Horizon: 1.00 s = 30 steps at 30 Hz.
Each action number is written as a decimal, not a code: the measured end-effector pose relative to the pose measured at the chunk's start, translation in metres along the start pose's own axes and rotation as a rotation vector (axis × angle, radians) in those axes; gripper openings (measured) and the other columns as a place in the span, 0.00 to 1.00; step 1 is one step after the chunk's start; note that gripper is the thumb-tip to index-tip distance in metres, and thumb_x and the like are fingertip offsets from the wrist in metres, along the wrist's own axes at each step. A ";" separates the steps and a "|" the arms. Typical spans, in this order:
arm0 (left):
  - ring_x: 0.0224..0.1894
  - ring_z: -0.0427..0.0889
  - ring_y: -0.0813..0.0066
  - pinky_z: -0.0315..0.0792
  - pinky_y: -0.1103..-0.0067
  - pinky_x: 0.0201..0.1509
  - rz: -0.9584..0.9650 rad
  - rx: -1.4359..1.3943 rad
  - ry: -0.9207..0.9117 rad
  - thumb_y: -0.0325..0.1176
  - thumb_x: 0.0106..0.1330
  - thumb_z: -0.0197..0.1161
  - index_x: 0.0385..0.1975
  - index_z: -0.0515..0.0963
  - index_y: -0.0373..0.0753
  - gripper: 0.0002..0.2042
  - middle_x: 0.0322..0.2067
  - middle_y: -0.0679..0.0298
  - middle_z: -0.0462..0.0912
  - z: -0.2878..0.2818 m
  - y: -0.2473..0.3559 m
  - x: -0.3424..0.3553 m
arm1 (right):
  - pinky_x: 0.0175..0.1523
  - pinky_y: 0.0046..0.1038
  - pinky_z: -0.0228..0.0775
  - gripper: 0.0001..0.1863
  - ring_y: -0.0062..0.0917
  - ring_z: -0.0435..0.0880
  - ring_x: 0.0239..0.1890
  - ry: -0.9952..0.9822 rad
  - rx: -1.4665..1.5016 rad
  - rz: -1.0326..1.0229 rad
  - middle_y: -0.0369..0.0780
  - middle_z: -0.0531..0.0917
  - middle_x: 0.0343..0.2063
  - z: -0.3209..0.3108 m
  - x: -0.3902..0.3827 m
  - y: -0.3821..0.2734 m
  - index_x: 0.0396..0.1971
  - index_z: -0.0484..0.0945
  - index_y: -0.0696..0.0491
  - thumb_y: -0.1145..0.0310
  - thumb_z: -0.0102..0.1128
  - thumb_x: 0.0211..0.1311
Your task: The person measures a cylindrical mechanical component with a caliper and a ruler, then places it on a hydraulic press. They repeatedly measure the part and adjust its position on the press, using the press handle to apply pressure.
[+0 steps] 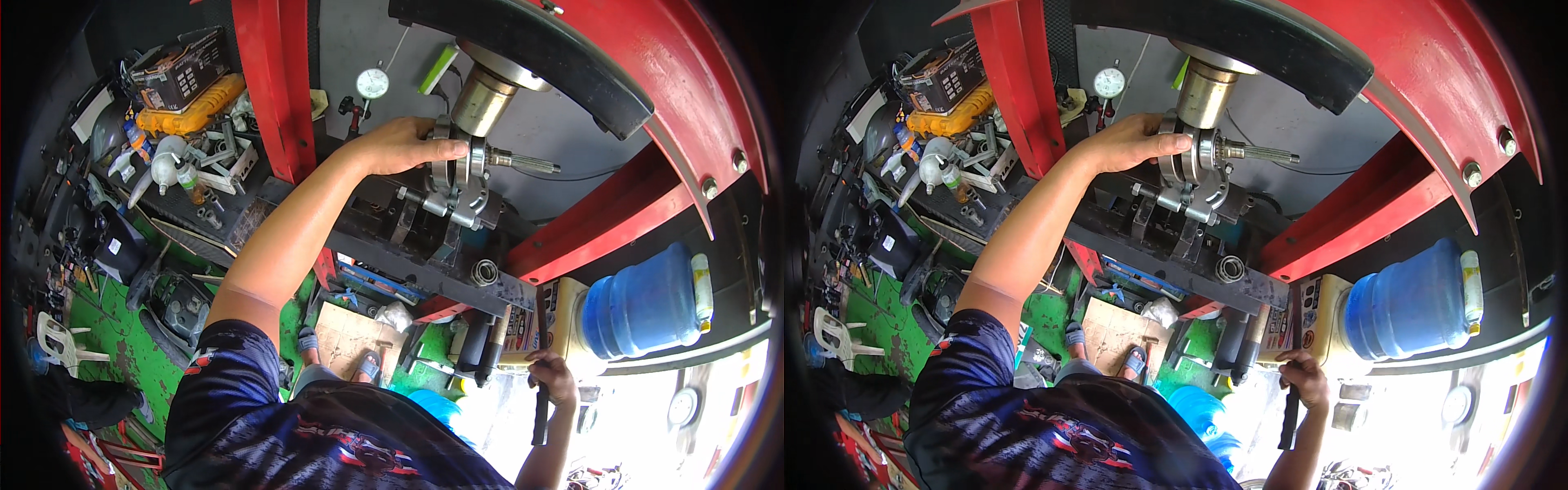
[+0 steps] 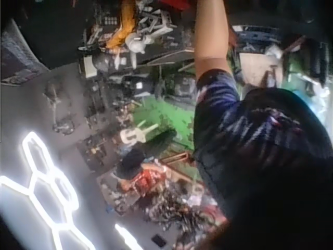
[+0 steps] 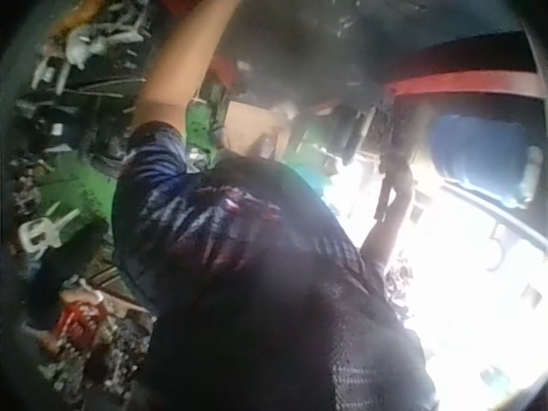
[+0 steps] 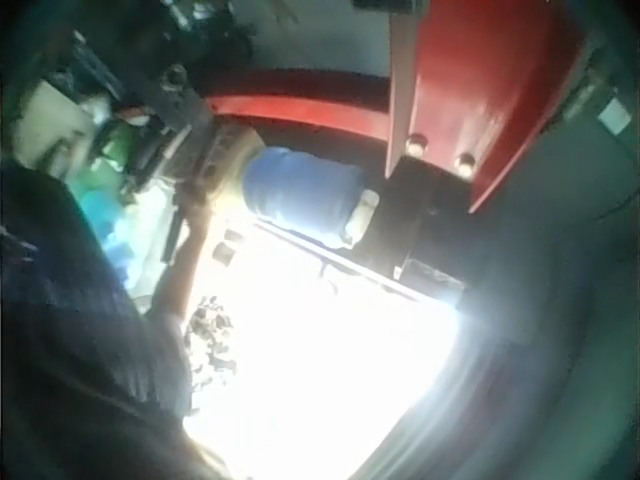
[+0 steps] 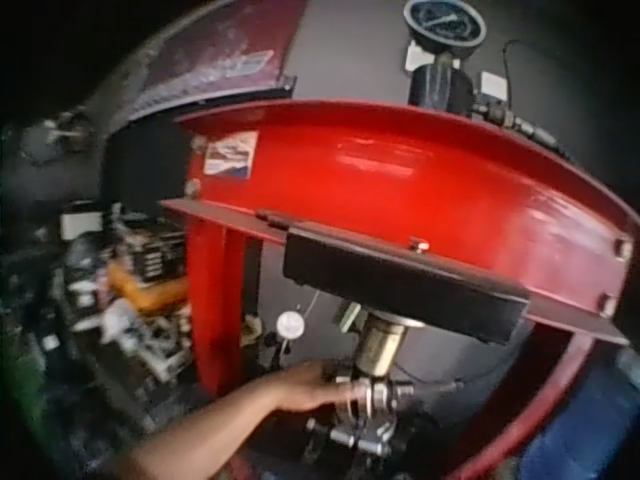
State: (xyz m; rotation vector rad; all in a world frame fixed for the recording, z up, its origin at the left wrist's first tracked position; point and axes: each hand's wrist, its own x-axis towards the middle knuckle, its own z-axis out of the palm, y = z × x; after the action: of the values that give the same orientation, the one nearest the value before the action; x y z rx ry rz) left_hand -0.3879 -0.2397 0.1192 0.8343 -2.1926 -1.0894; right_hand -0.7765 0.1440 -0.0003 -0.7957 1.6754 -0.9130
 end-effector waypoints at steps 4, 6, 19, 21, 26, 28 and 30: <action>0.34 0.83 0.68 0.77 0.71 0.42 0.003 0.018 -0.010 0.77 0.57 0.61 0.52 0.83 0.34 0.45 0.36 0.56 0.87 -0.001 0.000 0.001 | 0.31 0.22 0.69 0.09 0.15 0.76 0.23 0.009 -0.330 -0.010 0.33 0.80 0.21 0.019 0.008 0.035 0.42 0.86 0.56 0.74 0.67 0.62; 0.33 0.82 0.68 0.77 0.71 0.41 -0.004 0.021 -0.010 0.77 0.57 0.61 0.52 0.83 0.33 0.45 0.35 0.57 0.87 -0.001 0.002 0.000 | 0.30 0.22 0.66 0.08 0.13 0.74 0.23 0.065 -0.429 -0.016 0.30 0.78 0.20 0.024 0.011 0.062 0.41 0.87 0.52 0.74 0.66 0.63; 0.31 0.75 0.75 0.69 0.75 0.37 0.048 -0.041 0.032 0.71 0.62 0.61 0.41 0.82 0.34 0.37 0.26 0.66 0.76 0.005 -0.001 0.000 | 0.30 0.23 0.68 0.06 0.14 0.76 0.23 0.144 -0.537 -0.223 0.33 0.82 0.22 0.038 0.045 0.168 0.41 0.86 0.53 0.72 0.63 0.69; 0.31 0.75 0.75 0.69 0.75 0.37 0.045 -0.041 0.035 0.71 0.63 0.61 0.42 0.83 0.34 0.37 0.26 0.66 0.77 0.006 -0.002 -0.001 | 0.30 0.22 0.68 0.06 0.14 0.76 0.24 0.058 -0.501 -0.140 0.32 0.82 0.23 0.040 0.037 0.142 0.42 0.86 0.53 0.72 0.64 0.69; 0.31 0.75 0.75 0.69 0.75 0.37 0.063 -0.012 0.036 0.71 0.63 0.61 0.42 0.83 0.35 0.37 0.27 0.66 0.77 0.005 -0.008 0.002 | 0.29 0.26 0.71 0.09 0.22 0.79 0.23 -0.013 -0.060 -0.161 0.36 0.80 0.22 0.014 0.017 0.058 0.43 0.82 0.55 0.67 0.63 0.70; 0.31 0.76 0.75 0.70 0.75 0.38 0.043 0.011 0.034 0.71 0.63 0.61 0.42 0.83 0.35 0.37 0.27 0.66 0.77 0.002 -0.007 0.002 | 0.28 0.28 0.72 0.12 0.26 0.79 0.21 -0.121 0.153 -0.242 0.38 0.79 0.22 0.008 0.010 -0.007 0.42 0.79 0.55 0.60 0.59 0.72; 0.32 0.76 0.74 0.70 0.75 0.38 0.058 0.014 0.049 0.71 0.63 0.61 0.42 0.83 0.35 0.36 0.27 0.66 0.77 0.005 -0.008 0.003 | 0.28 0.29 0.73 0.15 0.26 0.78 0.20 -0.112 0.690 -0.359 0.38 0.76 0.20 0.014 0.011 -0.026 0.42 0.78 0.56 0.57 0.56 0.73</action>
State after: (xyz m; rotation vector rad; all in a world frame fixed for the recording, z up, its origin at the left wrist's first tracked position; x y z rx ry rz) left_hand -0.3910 -0.2428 0.1104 0.7905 -2.1721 -1.0163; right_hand -0.7639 0.1188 0.0142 -0.6520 1.0150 -1.5490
